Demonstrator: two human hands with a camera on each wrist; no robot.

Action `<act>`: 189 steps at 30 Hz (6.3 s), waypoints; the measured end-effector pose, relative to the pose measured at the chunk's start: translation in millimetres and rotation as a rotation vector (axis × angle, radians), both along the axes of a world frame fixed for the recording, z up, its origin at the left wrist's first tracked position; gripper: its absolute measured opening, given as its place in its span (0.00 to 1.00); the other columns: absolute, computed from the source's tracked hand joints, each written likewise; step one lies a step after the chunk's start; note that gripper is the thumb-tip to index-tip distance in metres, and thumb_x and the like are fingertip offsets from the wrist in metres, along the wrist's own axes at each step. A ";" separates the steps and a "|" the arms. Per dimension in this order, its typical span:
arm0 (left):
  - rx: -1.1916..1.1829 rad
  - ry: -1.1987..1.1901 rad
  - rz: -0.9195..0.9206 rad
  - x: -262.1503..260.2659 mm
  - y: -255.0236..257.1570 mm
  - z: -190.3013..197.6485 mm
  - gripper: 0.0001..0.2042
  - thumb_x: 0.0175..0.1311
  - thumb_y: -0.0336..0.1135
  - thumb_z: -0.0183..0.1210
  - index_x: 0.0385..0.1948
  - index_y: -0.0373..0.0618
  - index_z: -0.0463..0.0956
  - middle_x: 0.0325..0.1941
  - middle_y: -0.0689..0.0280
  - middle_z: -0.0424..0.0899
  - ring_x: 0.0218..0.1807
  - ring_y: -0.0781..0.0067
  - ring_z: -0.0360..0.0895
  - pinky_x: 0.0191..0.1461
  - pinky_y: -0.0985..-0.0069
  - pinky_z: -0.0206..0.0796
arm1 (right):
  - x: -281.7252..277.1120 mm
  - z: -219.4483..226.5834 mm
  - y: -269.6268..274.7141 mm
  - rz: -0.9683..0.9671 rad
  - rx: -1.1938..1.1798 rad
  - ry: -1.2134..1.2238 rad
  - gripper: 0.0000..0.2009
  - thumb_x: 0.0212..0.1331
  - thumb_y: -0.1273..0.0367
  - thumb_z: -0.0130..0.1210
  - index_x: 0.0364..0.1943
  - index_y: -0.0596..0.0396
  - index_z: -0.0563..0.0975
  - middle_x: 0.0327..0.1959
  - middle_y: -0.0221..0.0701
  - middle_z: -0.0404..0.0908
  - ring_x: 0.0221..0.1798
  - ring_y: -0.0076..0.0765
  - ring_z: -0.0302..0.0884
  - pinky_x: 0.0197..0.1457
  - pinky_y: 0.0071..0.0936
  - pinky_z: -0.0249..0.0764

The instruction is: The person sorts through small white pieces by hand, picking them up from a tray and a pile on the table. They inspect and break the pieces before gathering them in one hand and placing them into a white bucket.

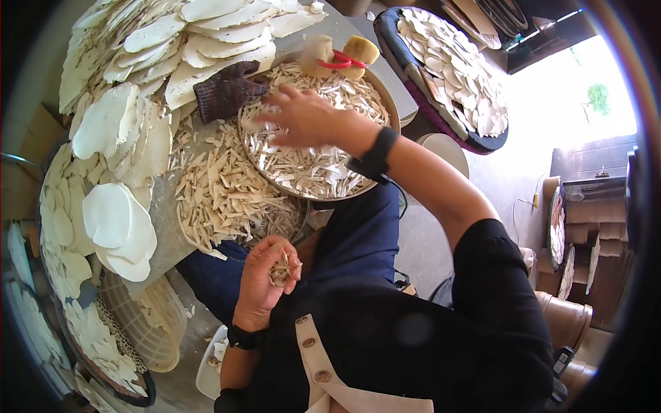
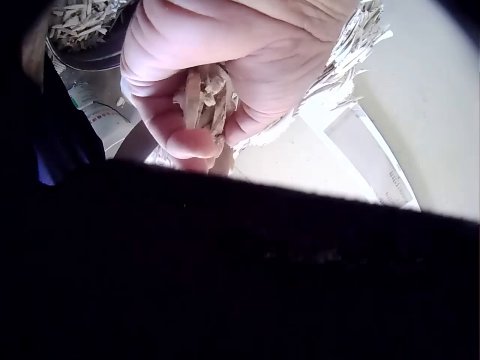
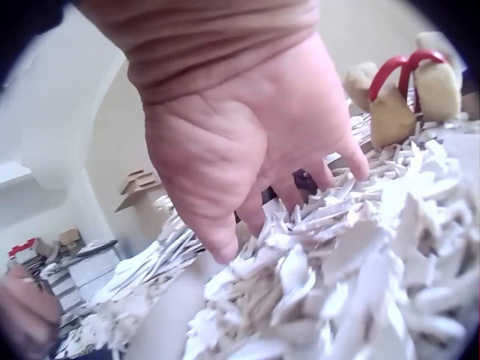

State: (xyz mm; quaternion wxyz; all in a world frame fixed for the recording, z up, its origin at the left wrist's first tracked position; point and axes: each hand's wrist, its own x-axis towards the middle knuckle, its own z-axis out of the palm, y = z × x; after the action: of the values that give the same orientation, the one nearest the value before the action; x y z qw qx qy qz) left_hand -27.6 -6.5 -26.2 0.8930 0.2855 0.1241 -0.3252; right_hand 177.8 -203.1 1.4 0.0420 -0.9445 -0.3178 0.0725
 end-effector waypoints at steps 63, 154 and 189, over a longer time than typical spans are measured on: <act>0.123 0.078 0.053 -3.3 6.6 0.4 0.09 0.64 0.30 0.54 0.43 0.38 0.75 0.28 0.61 0.80 0.24 0.72 0.78 0.15 0.83 0.64 | -3.4 2.8 -47.5 0.023 0.126 -0.206 0.12 0.48 0.74 0.60 0.39 0.48 0.80 0.45 0.31 0.76 0.57 0.40 0.70 0.57 0.38 0.71; 0.139 0.015 0.000 57.1 -57.1 10.5 0.13 0.69 0.41 0.51 0.40 0.40 0.75 0.28 0.62 0.81 0.25 0.73 0.80 0.17 0.83 0.65 | -118.5 38.9 -51.0 -0.140 0.867 0.312 0.05 0.60 0.70 0.53 0.34 0.57 0.76 0.23 0.30 0.71 0.26 0.26 0.74 0.29 0.25 0.71; 0.204 0.047 -0.047 20.8 -28.5 0.1 0.10 0.67 0.35 0.53 0.41 0.39 0.76 0.27 0.62 0.79 0.23 0.74 0.77 0.15 0.83 0.62 | -84.4 14.0 -91.1 -0.558 0.105 0.023 0.37 0.43 0.54 0.68 0.57 0.59 0.67 0.47 0.48 0.72 0.43 0.52 0.79 0.47 0.40 0.76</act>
State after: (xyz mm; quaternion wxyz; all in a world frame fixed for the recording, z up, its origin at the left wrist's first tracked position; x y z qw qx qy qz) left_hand -6.8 -35.0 -26.2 0.8483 0.3698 0.1710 -0.3382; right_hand 93.5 -294.2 15.4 0.1128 -0.9911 -0.0483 0.0525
